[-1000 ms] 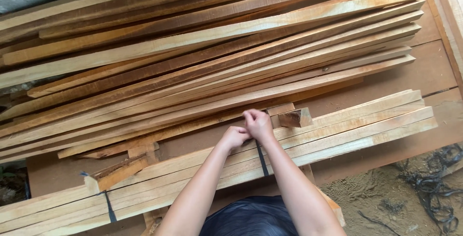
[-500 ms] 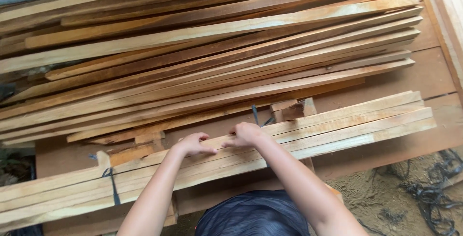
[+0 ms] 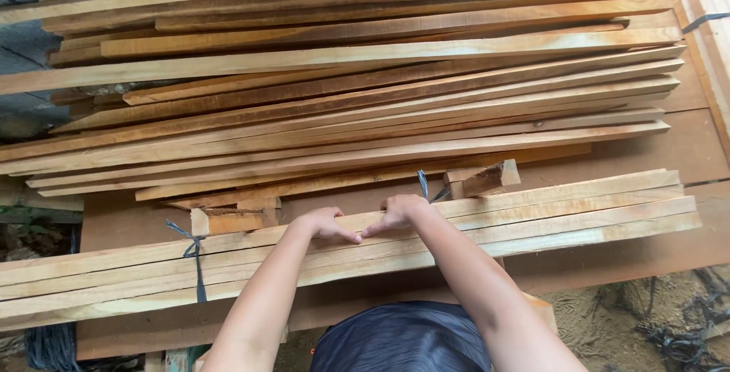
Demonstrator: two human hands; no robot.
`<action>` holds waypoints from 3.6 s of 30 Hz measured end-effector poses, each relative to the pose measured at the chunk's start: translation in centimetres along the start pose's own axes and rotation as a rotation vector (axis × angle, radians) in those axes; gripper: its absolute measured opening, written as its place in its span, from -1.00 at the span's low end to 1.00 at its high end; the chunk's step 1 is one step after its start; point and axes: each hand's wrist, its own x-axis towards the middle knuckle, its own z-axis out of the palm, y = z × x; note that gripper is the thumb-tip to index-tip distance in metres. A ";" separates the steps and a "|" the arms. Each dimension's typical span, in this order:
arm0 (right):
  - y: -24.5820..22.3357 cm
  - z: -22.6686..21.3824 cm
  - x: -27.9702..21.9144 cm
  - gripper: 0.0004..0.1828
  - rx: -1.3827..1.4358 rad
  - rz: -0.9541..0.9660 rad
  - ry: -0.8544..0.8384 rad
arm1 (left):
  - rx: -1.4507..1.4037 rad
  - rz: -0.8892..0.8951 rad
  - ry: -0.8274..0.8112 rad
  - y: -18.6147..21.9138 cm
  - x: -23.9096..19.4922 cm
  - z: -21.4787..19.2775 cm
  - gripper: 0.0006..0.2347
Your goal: The person gathers thin wooden planks from a large pile and arranges them into a neat stack on a wooden workbench. They then use black plastic ties to secure the stack of planks together at multiple points along its length.
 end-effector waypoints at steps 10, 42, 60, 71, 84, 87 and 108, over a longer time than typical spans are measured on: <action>-1.4 2.9 -6.4 0.26 -0.160 -0.028 0.319 | 0.198 -0.004 0.315 2.4 -7.3 3.4 0.03; -1.9 12.5 -17.3 -0.10 -0.252 -0.215 0.704 | 0.599 0.087 0.687 3.6 -16.6 14.5 -0.30; 1.5 12.9 -9.4 0.32 -0.357 -0.469 0.715 | 0.596 0.134 0.755 3.2 -15.6 15.1 -0.33; -1.1 8.2 -9.7 0.15 0.098 -0.048 -0.137 | 0.592 0.174 0.776 2.2 -15.5 15.5 -0.32; -2.0 7.4 -12.4 0.09 0.015 -0.052 0.020 | 0.621 0.241 0.797 1.8 -16.1 15.0 -0.32; -3.1 7.5 -16.8 0.01 0.000 -0.107 0.324 | 0.559 0.304 0.826 2.6 -16.8 14.6 -0.32; 7.8 22.0 -16.1 -0.16 2.303 0.034 0.636 | -0.060 0.381 -0.317 21.2 3.5 14.1 -0.13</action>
